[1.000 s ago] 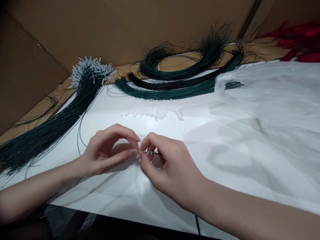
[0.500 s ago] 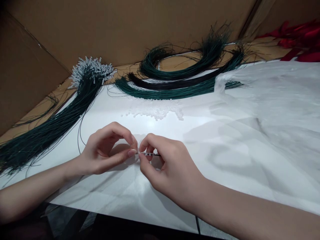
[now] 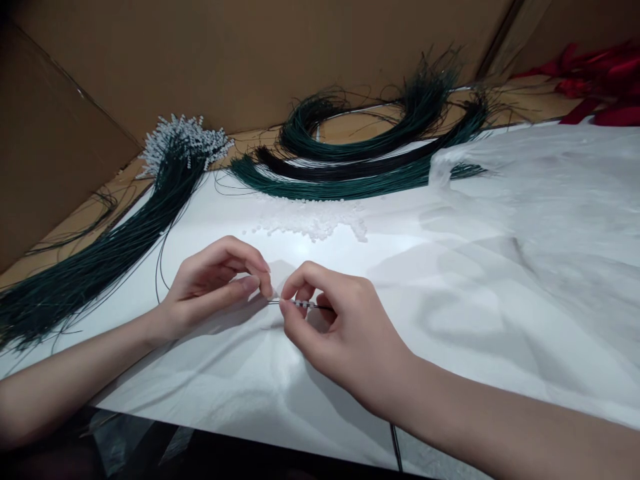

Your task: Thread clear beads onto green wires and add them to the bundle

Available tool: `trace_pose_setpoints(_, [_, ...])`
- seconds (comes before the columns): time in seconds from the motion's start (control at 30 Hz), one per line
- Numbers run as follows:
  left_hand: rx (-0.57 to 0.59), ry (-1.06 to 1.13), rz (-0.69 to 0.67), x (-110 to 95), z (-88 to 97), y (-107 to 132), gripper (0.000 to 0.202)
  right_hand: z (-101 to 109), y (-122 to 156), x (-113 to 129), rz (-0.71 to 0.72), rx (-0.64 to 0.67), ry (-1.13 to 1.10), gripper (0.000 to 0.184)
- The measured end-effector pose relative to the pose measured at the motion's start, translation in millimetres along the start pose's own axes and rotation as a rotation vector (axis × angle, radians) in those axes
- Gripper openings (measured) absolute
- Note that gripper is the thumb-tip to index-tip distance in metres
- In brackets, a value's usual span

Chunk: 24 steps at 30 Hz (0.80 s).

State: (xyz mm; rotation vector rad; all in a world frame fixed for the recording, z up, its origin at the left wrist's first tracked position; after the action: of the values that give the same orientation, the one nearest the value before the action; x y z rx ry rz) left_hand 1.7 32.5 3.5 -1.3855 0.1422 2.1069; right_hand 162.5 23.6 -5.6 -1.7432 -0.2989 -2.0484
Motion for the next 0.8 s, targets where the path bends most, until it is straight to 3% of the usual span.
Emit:
trace_pose_setpoints(0.3, [0.053,-0.001,-0.014,-0.6,-4.5,-4.2,0.017,-0.7,2.9,-6.8,-0.16,0.011,-0.279,0.006])
trace_pose_setpoints(0.6, [-0.001,-0.241,-0.01,-11.2,-7.8,-0.7,0.005,-1.9,2.0,-5.9,-0.144,-0.003,-0.266,0.006])
trace_pose_setpoints(0.8, [-0.012,-0.248,-0.011,-8.5,-6.8,-0.7,0.005,-1.5,1.9,-6.1,-0.15,0.007,-0.19,0.004])
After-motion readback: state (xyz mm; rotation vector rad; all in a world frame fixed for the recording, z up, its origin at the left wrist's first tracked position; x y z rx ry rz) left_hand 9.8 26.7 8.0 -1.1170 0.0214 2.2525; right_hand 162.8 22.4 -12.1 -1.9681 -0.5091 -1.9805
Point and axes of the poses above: each hand's wrist, its own y-axis away from the middle knuckle, its own z-axis out of the back of the hand, x = y × z, the point moved 6 cm from there along -y, towards the middle knuckle, and after that the axes turned 10 degrees about -y, right-handed, at the moved point
